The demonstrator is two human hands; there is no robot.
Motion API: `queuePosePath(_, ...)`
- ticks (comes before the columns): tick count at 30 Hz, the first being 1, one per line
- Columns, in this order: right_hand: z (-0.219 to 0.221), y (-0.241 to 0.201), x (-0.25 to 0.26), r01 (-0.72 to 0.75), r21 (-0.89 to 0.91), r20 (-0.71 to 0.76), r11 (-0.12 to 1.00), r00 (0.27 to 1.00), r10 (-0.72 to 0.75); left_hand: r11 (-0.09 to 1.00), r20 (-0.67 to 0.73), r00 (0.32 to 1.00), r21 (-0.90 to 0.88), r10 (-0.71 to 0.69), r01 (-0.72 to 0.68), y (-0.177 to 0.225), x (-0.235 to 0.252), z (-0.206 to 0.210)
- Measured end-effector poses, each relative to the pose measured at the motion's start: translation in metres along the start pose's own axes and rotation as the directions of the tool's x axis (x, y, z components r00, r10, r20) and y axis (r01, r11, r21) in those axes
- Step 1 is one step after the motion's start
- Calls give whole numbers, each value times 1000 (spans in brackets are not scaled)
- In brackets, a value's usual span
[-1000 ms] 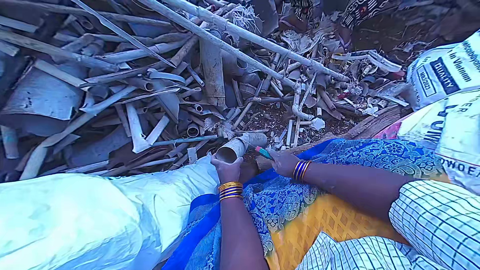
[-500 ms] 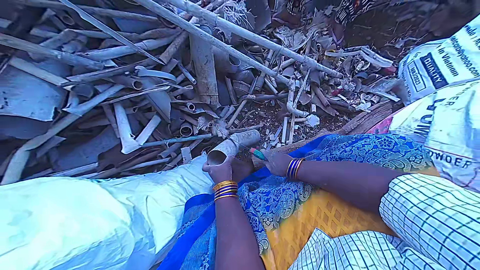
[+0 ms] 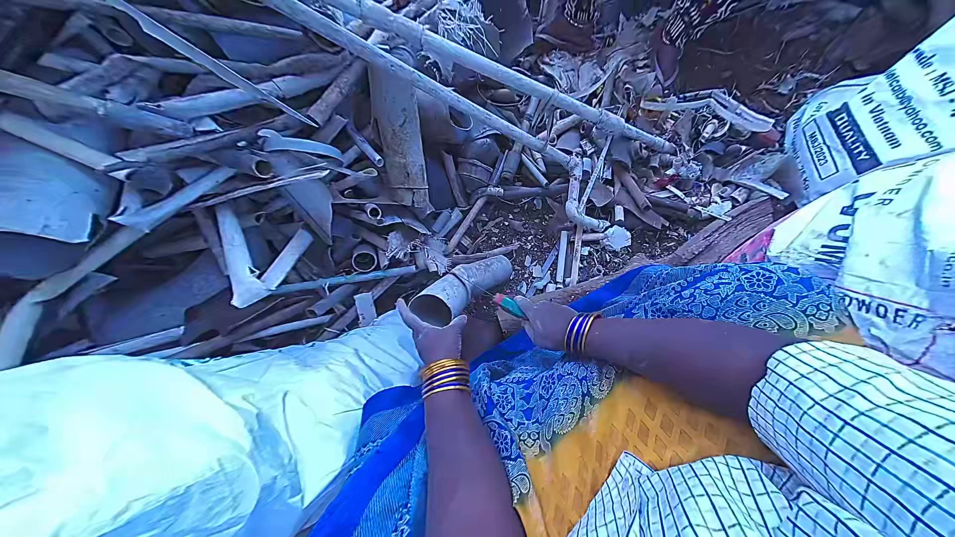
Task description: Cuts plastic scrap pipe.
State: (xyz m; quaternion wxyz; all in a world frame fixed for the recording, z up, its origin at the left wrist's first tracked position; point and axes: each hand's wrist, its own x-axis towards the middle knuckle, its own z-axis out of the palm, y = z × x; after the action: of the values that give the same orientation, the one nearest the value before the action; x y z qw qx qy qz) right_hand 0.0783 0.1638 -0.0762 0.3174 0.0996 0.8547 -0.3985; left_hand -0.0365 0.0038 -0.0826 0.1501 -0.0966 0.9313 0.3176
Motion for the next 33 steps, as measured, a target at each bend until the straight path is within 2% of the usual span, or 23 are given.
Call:
queuePosePath(2, 4, -11, -10, 42, 8, -8, 999, 999, -42, 999, -12, 1000, 46, 10, -9, 0, 0, -2)
queuePosePath(6, 8, 5, 4, -14, 19, 37, 1000, 999, 13, 993, -34, 997, 92, -75, 77, 3, -5, -2)
queuePosePath(9, 7, -7, -8, 70, 10, 15, 997, 997, -70, 993, -82, 990, -43, -117, 114, 0, -1, -2)
queuePosePath(12, 11, 0, -2, 9, 2, 75, 1000, 997, -9, 965, -81, 979, -205, -185, 166, -12, 4, 1)
queuePosePath(16, 10, -5, -6, 93, -12, 20, 996, 995, -93, 957, -85, 980, -246, -182, 156, -10, 6, 2)
queuePosePath(20, 6, 7, 5, -2, -54, 57, 999, 998, 5, 951, -24, 980, -244, -199, 188, -10, 5, 0)
queuePosePath(22, 3, -2, -2, 58, -74, 29, 996, 998, -56, 965, 11, 985, -197, -174, 172, -7, 6, -3)
queuePosePath(24, 5, -12, -9, 141, -129, 30, 982, 990, -138, 987, 54, 988, -63, -142, 145, -6, 6, -6)
queuePosePath(27, 12, -6, -5, 146, -129, 74, 981, 988, -137, 988, 76, 987, 81, -141, 134, -11, 7, -3)
queuePosePath(31, 10, -1, -3, 241, 9, 14, 970, 970, -241, 987, 52, 986, -33, -158, 160, -18, 15, -3)
queuePosePath(33, 9, 0, -2, 267, 45, -4, 963, 964, -267, 986, 55, 985, -15, -163, 164, -14, 11, -4)
